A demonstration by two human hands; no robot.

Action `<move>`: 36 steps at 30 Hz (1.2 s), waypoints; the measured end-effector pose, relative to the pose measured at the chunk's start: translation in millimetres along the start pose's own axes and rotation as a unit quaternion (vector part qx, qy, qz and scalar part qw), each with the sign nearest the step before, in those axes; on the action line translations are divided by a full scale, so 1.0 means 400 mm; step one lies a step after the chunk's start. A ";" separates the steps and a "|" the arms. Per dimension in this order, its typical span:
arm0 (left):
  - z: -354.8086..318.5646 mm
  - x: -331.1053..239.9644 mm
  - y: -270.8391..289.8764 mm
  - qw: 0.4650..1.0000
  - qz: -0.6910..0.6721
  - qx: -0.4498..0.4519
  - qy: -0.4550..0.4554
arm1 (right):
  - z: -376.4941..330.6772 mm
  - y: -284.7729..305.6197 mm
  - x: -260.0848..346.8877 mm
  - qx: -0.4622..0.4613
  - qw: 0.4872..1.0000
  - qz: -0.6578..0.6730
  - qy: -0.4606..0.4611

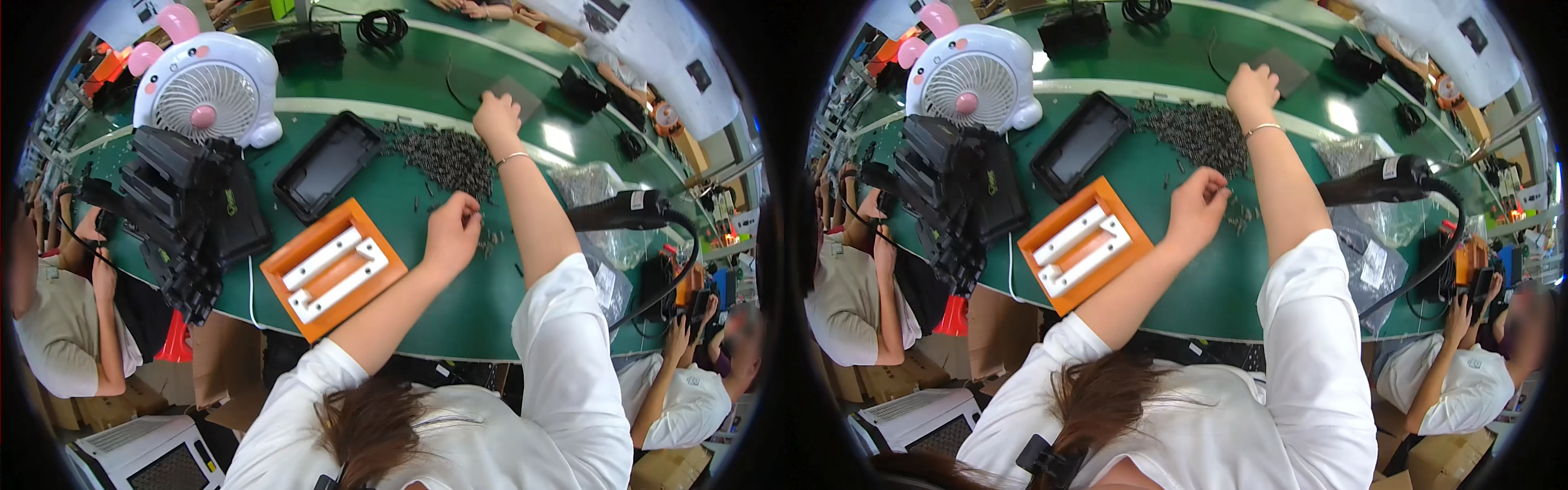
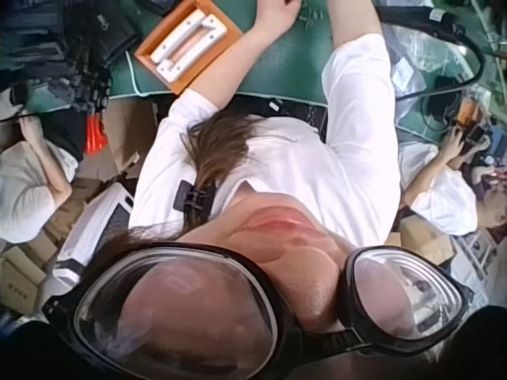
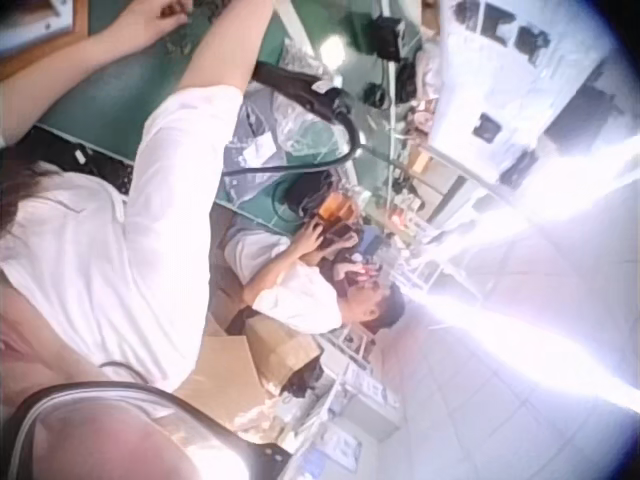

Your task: Manually assembling small plastic components on a production line.

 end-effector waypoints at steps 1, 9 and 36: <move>0.000 0.001 0.000 1.000 0.003 0.006 0.007 | 0.016 -0.029 -0.016 0.013 0.999 -0.039 -0.016; -0.013 -0.028 -0.015 0.997 -0.033 0.047 0.059 | 0.117 -0.108 -0.061 0.063 0.993 -0.092 0.046; 0.009 -0.070 0.010 0.999 -0.014 0.036 -0.003 | -0.132 0.561 0.242 0.249 0.531 0.726 0.360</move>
Point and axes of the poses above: each hand's wrist, its own z-axis towards the middle knuckle, its own y-axis out of the back of the hand, x = y × z, the point moved 8 cm from there along z, towards the middle knuckle, and after that the axes turned 5 degrees about -y, right-handed, at the moved point
